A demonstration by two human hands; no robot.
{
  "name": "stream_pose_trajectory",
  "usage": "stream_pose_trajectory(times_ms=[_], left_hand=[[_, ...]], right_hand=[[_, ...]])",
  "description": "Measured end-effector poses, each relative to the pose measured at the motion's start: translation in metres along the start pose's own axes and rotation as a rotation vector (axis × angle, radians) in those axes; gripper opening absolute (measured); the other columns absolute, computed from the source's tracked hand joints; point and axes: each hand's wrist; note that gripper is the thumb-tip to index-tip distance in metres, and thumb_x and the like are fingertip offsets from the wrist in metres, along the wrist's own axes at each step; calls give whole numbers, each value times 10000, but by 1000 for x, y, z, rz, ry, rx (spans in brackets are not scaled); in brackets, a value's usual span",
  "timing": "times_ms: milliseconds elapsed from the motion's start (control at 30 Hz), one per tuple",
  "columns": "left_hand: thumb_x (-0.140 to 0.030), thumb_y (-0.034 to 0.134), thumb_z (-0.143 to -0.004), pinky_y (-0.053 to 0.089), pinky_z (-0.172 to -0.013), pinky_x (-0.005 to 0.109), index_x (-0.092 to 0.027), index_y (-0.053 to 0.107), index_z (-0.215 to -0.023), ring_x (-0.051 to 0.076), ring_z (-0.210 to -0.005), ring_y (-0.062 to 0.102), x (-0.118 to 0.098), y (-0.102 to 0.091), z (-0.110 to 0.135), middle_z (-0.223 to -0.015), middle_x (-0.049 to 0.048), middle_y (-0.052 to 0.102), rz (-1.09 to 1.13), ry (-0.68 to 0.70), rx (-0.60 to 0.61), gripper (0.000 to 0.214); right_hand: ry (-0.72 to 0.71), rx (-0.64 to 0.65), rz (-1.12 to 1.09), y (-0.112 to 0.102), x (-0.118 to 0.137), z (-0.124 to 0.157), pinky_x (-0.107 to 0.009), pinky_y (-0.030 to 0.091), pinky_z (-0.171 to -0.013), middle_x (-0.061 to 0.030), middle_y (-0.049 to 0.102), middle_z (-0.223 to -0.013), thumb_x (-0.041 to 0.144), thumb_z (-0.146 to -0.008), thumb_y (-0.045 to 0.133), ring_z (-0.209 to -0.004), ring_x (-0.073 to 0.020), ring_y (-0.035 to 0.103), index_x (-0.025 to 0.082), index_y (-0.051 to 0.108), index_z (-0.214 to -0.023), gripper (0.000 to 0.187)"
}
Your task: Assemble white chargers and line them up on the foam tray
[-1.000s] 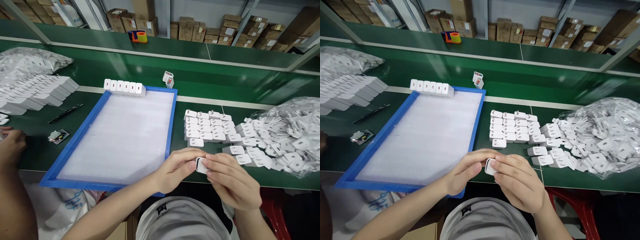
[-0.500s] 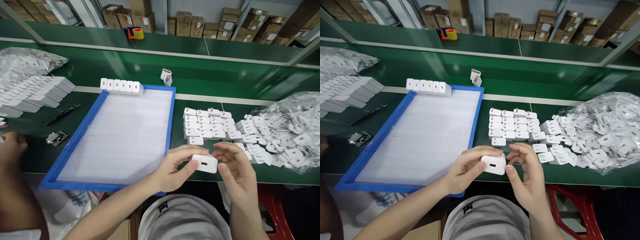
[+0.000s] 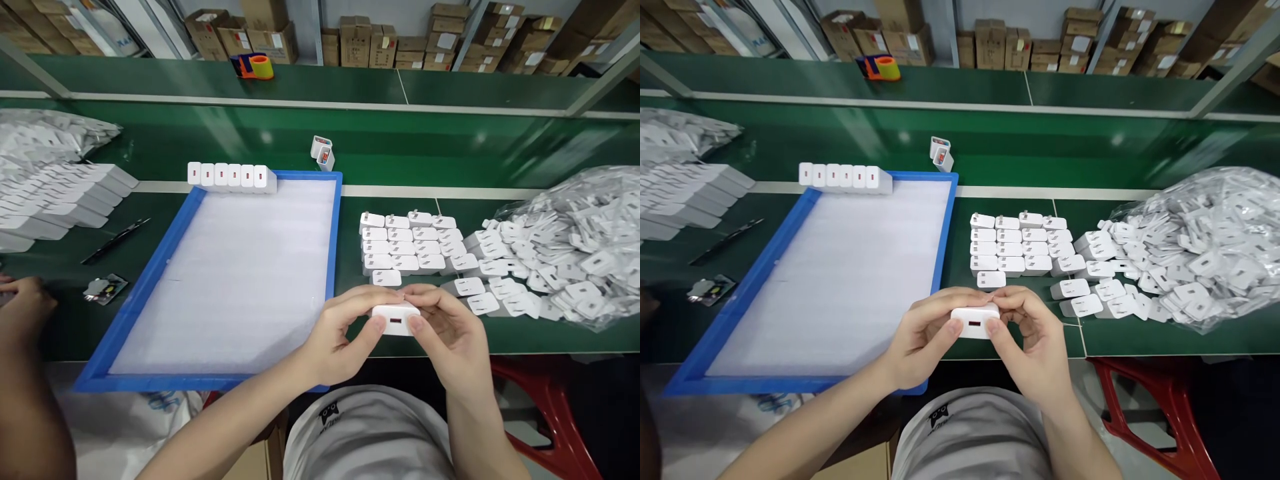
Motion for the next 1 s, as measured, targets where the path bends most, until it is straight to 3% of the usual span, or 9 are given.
stream_pose_trajectory(times_ms=[267, 433, 600, 800, 1000], left_hand=[[-164, 514, -1008, 566, -969, 342, -166, 709, -1195, 211, -1104, 705, 1, 1, -1, -1148, 118, 753, -49, 62, -24, 271], [-332, 520, -1028, 542, -1000, 390, -189, 651, -1295, 266, -1252, 605, 1, -4, 1, -1290, 145, 659, -91, -6, 12, 330], [-377, 550, -1018, 565, -854, 349, -179, 660, -1279, 214, -986, 665, 5, -5, 2, -1126, 136, 686, -115, 9, 9, 345], [-336, 550, -1018, 572, -835, 342, -164, 695, -1253, 206, -972, 655, 5, -3, 2, -1070, 135, 680, -137, 94, -35, 325], [-328, 579, -1001, 575, -858, 347, -162, 691, -1272, 213, -982, 661, 8, -2, 3, -1097, 146, 679, -179, 117, -26, 337]], right_hand=[[26, 3, -8, 3, -5, 4, -238, 593, -772, -84, 665, -1104, 215, -935, 692, -895, -144, 678, 226, 690, -1023, 89], [-69, 15, 44, 0, -4, 10, -299, 593, -852, -108, 635, -1183, 154, -908, 705, -1117, -224, 645, 242, 680, -1111, 223], [-151, -18, 94, -3, -6, 14, -303, 592, -863, -106, 636, -1160, 128, -880, 726, -1161, -237, 615, 241, 679, -1130, 279], [-79, 40, 43, -3, -6, 12, -290, 605, -882, -109, 571, -1274, 253, -902, 741, -1120, -216, 643, 272, 628, -1277, 393], [-105, 23, 67, -1, -4, 15, -267, 608, -868, -110, 595, -1224, 150, -915, 699, -1130, -212, 653, 246, 676, -1164, 269]])
Point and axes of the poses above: each hand's wrist, its own z-axis away from the middle knuckle, its own y-axis out of the palm, x = y × z
